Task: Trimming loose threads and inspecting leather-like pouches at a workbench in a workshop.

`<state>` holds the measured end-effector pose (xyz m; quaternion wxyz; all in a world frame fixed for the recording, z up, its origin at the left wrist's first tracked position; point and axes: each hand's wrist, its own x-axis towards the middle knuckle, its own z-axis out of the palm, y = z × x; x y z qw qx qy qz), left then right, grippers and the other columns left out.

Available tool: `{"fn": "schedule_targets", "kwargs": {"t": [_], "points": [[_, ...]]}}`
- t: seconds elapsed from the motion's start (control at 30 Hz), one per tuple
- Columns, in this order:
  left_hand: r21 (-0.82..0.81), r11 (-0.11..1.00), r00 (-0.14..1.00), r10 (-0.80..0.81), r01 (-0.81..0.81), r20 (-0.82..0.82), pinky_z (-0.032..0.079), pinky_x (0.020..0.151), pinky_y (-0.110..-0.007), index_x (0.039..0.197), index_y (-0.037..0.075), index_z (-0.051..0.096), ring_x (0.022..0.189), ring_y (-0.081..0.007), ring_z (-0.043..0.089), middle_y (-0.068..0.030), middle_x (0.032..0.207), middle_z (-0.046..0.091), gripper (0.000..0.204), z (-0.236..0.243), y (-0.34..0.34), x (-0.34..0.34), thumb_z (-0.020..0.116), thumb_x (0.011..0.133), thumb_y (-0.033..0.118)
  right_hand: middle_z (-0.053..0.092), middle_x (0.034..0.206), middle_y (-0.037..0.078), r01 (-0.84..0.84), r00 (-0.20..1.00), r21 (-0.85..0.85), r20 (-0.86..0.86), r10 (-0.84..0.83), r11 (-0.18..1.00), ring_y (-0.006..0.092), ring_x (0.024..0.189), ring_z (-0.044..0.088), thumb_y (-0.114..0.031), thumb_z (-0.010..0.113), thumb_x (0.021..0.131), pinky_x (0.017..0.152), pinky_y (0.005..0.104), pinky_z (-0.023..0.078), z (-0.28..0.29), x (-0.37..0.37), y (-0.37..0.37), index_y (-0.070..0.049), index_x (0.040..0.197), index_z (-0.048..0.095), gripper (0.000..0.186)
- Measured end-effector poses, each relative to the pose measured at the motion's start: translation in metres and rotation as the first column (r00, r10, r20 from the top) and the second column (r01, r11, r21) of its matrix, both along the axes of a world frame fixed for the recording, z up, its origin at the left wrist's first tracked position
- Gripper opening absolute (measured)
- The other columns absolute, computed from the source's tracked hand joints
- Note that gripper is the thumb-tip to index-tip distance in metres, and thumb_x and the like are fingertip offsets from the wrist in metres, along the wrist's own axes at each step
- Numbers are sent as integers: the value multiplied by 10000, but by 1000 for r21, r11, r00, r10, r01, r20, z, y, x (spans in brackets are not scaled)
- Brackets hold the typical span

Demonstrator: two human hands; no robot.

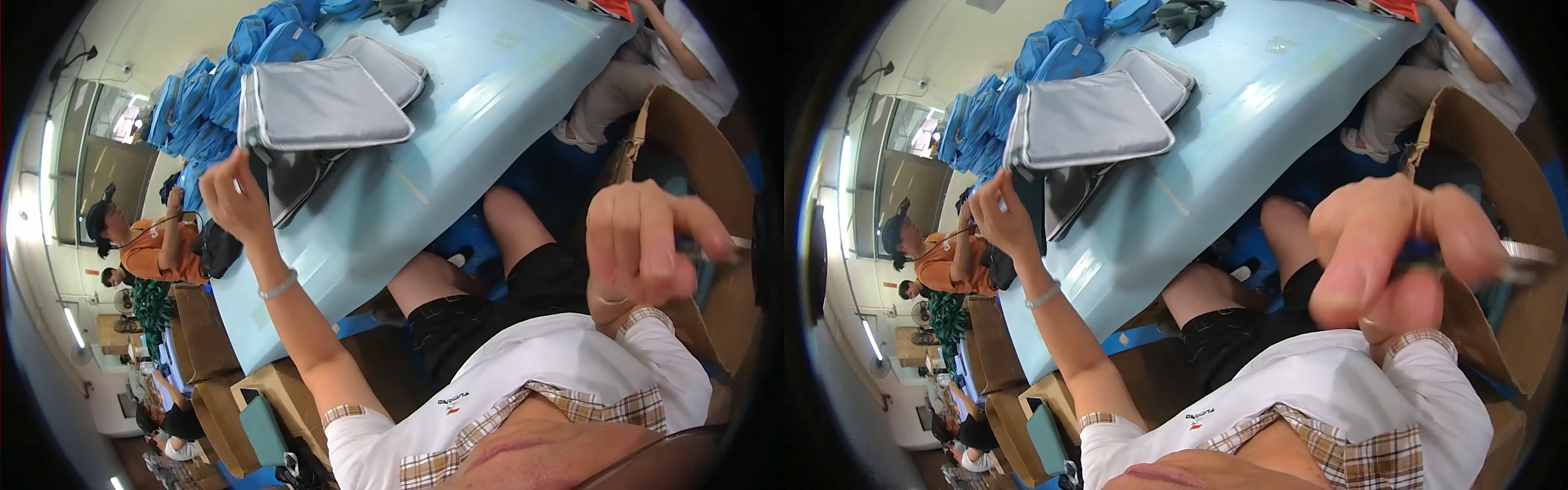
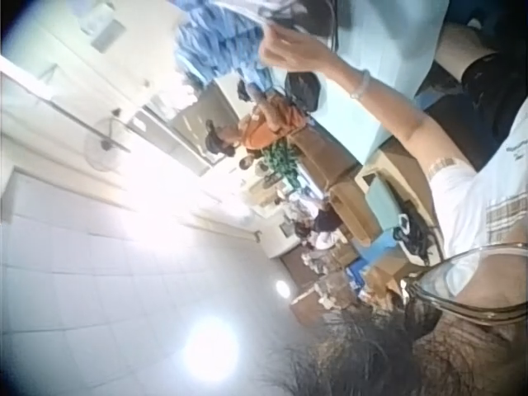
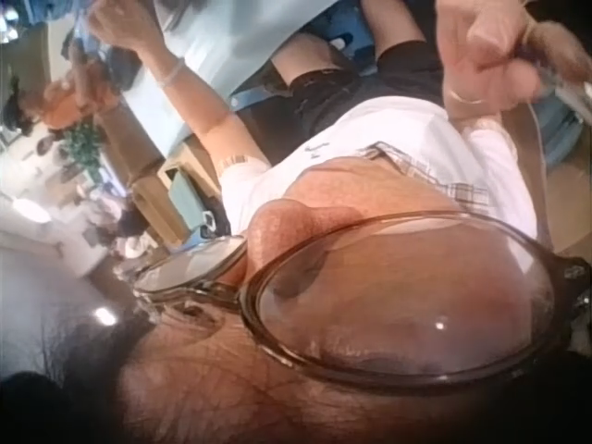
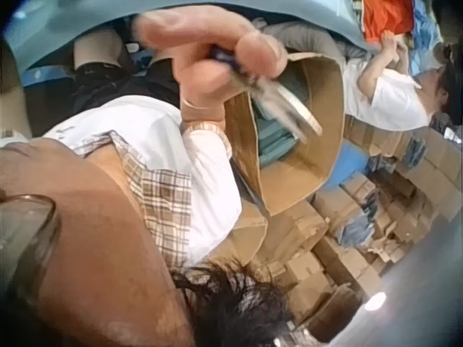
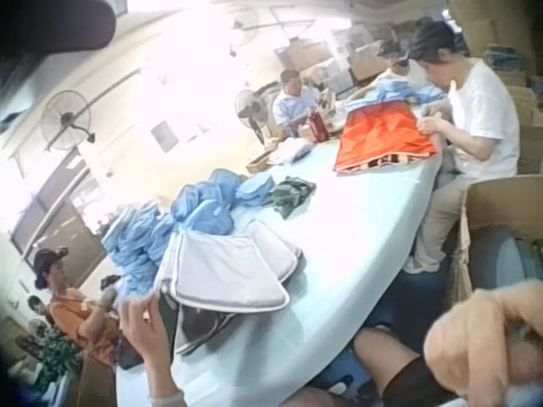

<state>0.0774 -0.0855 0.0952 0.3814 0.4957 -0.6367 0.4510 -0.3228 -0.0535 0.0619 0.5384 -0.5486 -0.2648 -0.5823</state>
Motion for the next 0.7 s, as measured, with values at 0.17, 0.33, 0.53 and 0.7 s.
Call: {"fn": "schedule_targets", "kwargs": {"t": [0.17,0.33,0.53,0.7], "points": [[247,969,985,-49,8,163,471,615,-336,843,79,628,723,-223,577,-60,751,552,154,-34,64,-35,720,731,26,653,801,58,53,990,-7,133,-52,999,101,432,447,-265,679,805,413,197,352,10,22,19,-237,1050,590,262],[373,924,979,-142,79,143,475,559,-309,859,70,639,731,-195,590,-33,760,562,183,-66,100,-68,716,710,-4,679,803,-82,147,946,-35,296,-131,988,66,422,396,-254,804,680,415,179,289,29,34,50,-211,872,641,255],[399,907,986,-165,138,34,473,538,-293,864,68,634,711,-186,589,-23,756,563,213,-92,110,-76,729,690,-10,666,726,-109,117,978,11,171,-118,993,61,412,383,-176,824,662,402,172,269,58,41,54,-173,799,657,216],[418,897,987,-159,142,7,468,528,-290,865,81,630,708,-180,588,-13,750,561,221,-96,114,-86,737,690,1,622,667,-103,156,981,0,114,-155,988,67,402,380,-100,788,683,387,176,262,51,29,65,-152,707,634,164]]}}
